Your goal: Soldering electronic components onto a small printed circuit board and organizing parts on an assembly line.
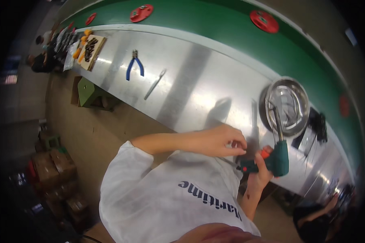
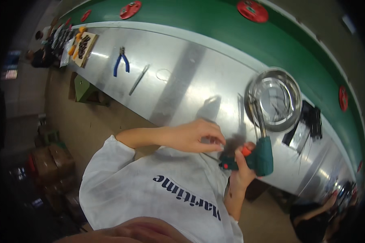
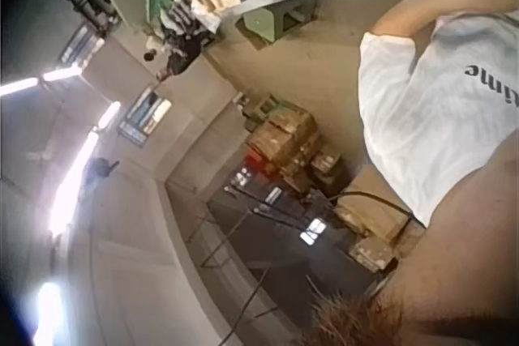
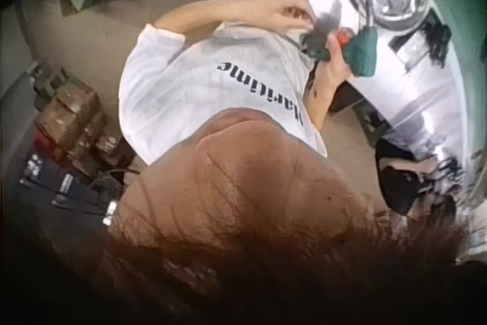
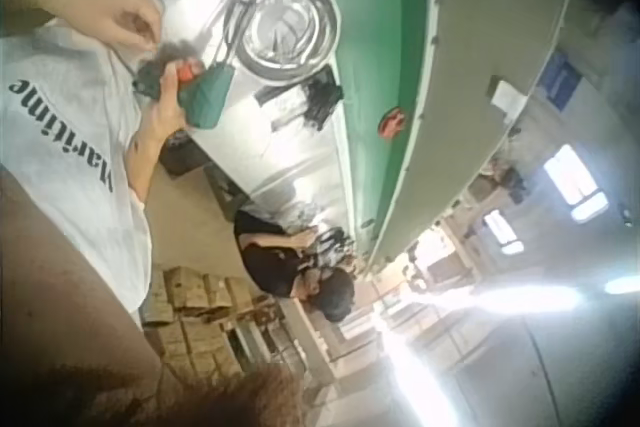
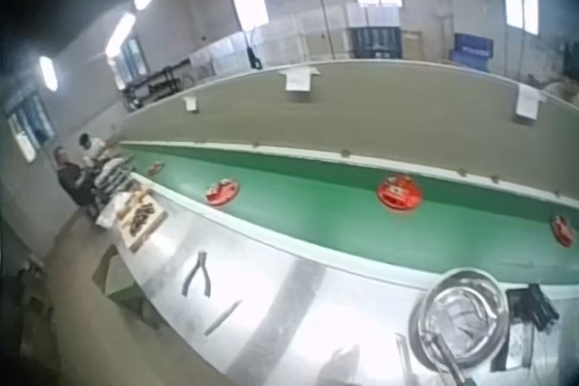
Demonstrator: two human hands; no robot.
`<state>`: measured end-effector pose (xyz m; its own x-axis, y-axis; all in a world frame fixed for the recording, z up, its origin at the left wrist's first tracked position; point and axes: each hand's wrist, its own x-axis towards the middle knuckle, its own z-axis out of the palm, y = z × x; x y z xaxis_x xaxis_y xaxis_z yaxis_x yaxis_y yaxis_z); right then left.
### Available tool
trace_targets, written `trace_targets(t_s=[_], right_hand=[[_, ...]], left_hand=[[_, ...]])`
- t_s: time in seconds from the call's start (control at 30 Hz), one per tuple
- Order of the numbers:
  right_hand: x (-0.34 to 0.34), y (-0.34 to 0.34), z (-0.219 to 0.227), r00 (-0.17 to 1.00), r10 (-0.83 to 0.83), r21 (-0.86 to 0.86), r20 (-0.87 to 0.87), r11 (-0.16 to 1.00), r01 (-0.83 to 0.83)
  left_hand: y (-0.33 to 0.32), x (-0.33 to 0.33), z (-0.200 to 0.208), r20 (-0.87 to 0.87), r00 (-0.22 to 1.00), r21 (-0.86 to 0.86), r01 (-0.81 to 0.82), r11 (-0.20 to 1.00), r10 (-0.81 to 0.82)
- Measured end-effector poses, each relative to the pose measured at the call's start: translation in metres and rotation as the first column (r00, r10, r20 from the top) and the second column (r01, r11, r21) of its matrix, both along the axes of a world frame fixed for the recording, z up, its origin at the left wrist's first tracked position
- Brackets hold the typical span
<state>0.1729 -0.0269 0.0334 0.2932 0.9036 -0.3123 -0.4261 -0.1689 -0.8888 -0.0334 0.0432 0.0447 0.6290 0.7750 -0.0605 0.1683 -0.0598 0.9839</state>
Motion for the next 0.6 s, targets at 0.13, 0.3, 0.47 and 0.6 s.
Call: trace_targets(t_s=[0.13, 0.3, 0.47, 0.6], right_hand=[[0.009, -0.001, 0.0, 0.998, 0.043, 0.019, 0.055, 0.999, -0.044], [0.024, -0.007, -0.003, 0.997, 0.018, 0.009, 0.074, 1.0, -0.019], [0.023, 0.0, 0.004, 0.991, -0.093, -0.065, 0.1, 0.993, 0.1], [0.025, 0.005, 0.002, 0.995, -0.091, -0.073, 0.048, 0.993, 0.094]], left_hand=[[0.073, -0.07, 0.003, -0.241, 0.819, 0.214, -0.479, 0.851, 0.522], [0.249, -0.259, -0.056, 0.045, 0.289, 0.692, -0.699, 0.178, 0.956], [0.34, -0.416, -0.113, -0.292, -0.082, 0.786, -0.588, 0.191, 0.953], [0.35, -0.48, -0.118, -0.358, -0.176, 0.835, -0.499, 0.231, 0.917]])
